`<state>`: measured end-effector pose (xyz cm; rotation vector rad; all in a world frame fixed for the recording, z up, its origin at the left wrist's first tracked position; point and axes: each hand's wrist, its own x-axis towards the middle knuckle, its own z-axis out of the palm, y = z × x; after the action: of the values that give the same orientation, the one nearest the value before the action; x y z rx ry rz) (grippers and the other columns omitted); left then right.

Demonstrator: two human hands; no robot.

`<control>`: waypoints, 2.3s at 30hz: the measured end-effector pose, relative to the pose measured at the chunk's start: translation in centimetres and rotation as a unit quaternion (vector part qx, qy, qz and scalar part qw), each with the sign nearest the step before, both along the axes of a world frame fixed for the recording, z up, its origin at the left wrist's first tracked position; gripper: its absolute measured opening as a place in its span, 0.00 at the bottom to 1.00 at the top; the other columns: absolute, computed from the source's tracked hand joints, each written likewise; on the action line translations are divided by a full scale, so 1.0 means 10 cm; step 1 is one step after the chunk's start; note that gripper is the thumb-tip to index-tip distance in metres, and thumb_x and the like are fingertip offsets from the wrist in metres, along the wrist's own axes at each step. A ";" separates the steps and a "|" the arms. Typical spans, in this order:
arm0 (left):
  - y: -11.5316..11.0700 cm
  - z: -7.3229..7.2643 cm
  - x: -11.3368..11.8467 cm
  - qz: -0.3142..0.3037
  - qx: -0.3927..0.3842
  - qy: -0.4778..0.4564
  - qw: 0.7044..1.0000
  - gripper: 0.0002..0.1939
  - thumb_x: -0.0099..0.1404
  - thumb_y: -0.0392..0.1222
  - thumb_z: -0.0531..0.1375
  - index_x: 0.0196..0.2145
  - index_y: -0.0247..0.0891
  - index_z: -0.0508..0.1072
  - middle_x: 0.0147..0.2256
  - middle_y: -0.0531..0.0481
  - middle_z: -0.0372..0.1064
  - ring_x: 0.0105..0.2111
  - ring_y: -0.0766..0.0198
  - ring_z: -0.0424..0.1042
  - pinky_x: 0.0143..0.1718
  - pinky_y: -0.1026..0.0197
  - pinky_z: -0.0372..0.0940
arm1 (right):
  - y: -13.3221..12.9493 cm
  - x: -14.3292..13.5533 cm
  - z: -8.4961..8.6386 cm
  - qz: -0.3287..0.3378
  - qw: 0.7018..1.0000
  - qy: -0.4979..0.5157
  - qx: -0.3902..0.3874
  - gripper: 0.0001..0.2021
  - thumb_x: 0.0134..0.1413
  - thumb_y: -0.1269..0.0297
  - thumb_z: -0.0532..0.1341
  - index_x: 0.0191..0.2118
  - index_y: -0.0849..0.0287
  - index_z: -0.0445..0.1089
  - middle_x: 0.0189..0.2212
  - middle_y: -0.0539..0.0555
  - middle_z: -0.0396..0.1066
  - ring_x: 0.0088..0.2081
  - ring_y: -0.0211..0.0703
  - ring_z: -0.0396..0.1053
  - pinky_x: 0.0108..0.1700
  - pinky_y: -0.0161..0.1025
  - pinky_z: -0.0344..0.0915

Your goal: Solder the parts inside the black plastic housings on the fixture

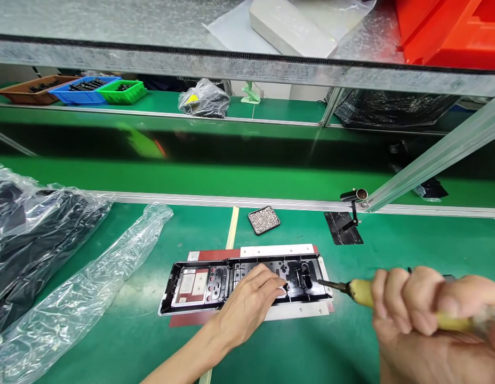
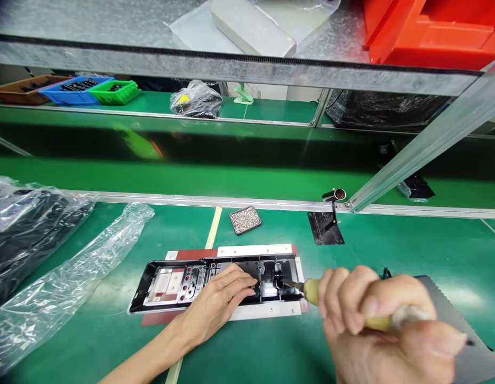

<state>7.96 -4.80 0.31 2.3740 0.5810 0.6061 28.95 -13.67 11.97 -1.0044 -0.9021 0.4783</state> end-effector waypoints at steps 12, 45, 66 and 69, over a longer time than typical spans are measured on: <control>-0.15 -0.02 -0.04 -0.016 0.150 0.083 0.985 0.24 0.68 0.22 0.52 0.58 0.36 0.68 0.46 0.41 0.72 0.43 0.53 0.70 0.41 0.49 0.73 | 0.17 -0.35 -0.17 0.092 0.993 0.065 0.018 0.16 0.65 0.55 0.56 0.26 0.56 0.66 0.15 0.44 0.58 0.16 0.34 0.54 0.21 0.36 0.59; -0.06 0.02 -0.34 0.168 0.074 -0.107 0.977 0.15 0.70 0.26 0.59 0.51 0.36 0.74 0.43 0.44 0.73 0.46 0.56 0.68 0.47 0.51 0.70 | 0.36 -0.60 -0.35 0.092 0.994 0.056 -0.037 0.16 0.68 0.59 0.55 0.27 0.57 0.65 0.17 0.46 0.58 0.19 0.34 0.59 0.21 0.34 0.59; 1.71 -0.19 0.34 0.138 0.071 0.173 0.973 0.11 0.67 0.30 0.57 0.31 0.36 0.78 0.34 0.43 0.74 0.42 0.53 0.71 0.51 0.52 0.66 | 0.30 -0.48 -0.64 0.119 0.992 0.007 0.028 0.13 0.70 0.65 0.51 0.32 0.56 0.65 0.18 0.48 0.63 0.20 0.38 0.62 0.22 0.37 0.62; 1.71 -0.18 0.41 0.139 0.075 0.177 0.971 0.11 0.65 0.29 0.57 0.28 0.35 0.77 0.33 0.42 0.73 0.41 0.53 0.71 0.51 0.51 0.66 | 0.31 -0.49 -0.63 0.126 0.991 0.005 0.032 0.13 0.70 0.65 0.50 0.33 0.56 0.66 0.19 0.48 0.64 0.20 0.38 0.63 0.22 0.37 0.62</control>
<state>12.04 12.28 -1.46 2.5844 1.0730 0.3518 24.08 -10.56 5.67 -0.8332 -1.0356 0.6622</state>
